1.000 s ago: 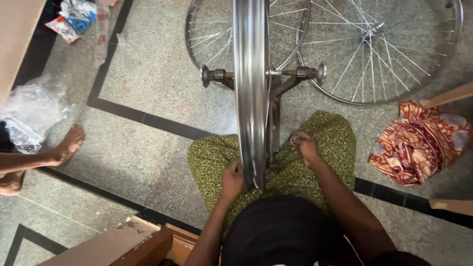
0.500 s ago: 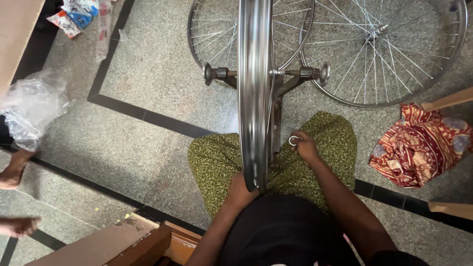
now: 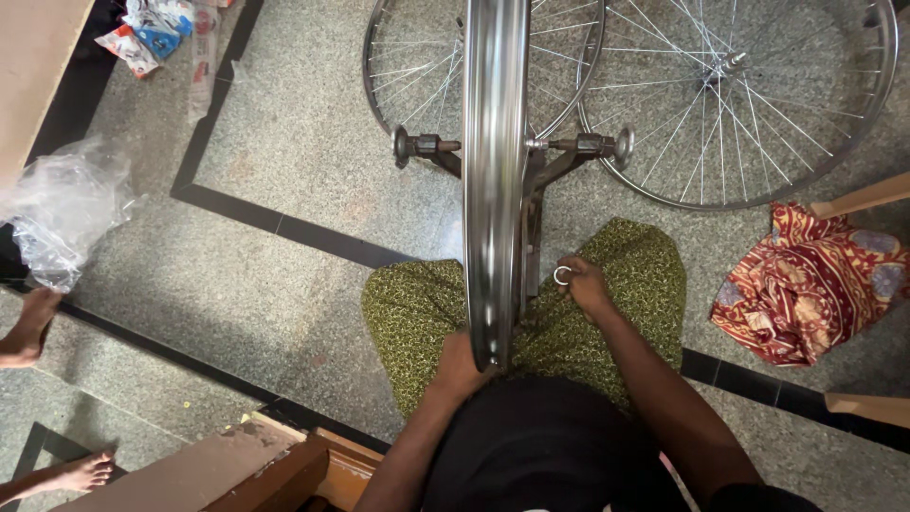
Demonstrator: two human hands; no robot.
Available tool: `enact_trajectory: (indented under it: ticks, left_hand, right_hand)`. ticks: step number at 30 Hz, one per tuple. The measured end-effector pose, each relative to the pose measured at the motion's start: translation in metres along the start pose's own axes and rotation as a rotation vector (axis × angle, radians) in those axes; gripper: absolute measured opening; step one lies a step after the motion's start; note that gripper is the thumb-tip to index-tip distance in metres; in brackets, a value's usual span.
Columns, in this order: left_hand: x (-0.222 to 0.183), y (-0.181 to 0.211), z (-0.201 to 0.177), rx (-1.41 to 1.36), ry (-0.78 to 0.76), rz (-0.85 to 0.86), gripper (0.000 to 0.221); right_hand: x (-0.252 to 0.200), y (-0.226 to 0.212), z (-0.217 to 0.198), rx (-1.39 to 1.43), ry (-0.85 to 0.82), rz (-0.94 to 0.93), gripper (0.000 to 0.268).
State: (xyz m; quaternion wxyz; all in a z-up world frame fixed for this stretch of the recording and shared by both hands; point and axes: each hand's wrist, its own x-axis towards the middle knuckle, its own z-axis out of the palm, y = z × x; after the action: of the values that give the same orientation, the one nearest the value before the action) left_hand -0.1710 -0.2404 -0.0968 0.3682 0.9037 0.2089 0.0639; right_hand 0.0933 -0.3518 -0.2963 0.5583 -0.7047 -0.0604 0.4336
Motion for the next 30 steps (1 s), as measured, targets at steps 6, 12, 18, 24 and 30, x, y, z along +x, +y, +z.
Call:
enact_trajectory:
  ticks: [6,12,18,24,30]
  left_hand:
    - [0.002,0.010,-0.009,0.059,-0.027,0.055,0.016]
    - [-0.012,0.031,-0.028,-0.029,0.088,0.023,0.024]
    - [-0.023,0.061,-0.049,-0.057,0.354,0.322,0.038]
    - [-0.021,0.107,-0.061,0.079,0.701,0.395,0.058]
    - [0.001,0.118,-0.043,-0.069,0.735,0.231,0.035]
  right_hand:
    - [-0.022,-0.037,0.002,0.117,0.030,0.015,0.033]
    - [-0.047,-0.105,-0.008,0.552,0.160,-0.116,0.003]
    - [-0.044,-0.207,-0.050,0.532,0.168,-0.678,0.039]
    - [-0.038,-0.288,-0.056,0.101,0.042,-0.773,0.040]
    - [-0.008,-0.290,-0.043,0.015,-0.118,-0.669,0.021]
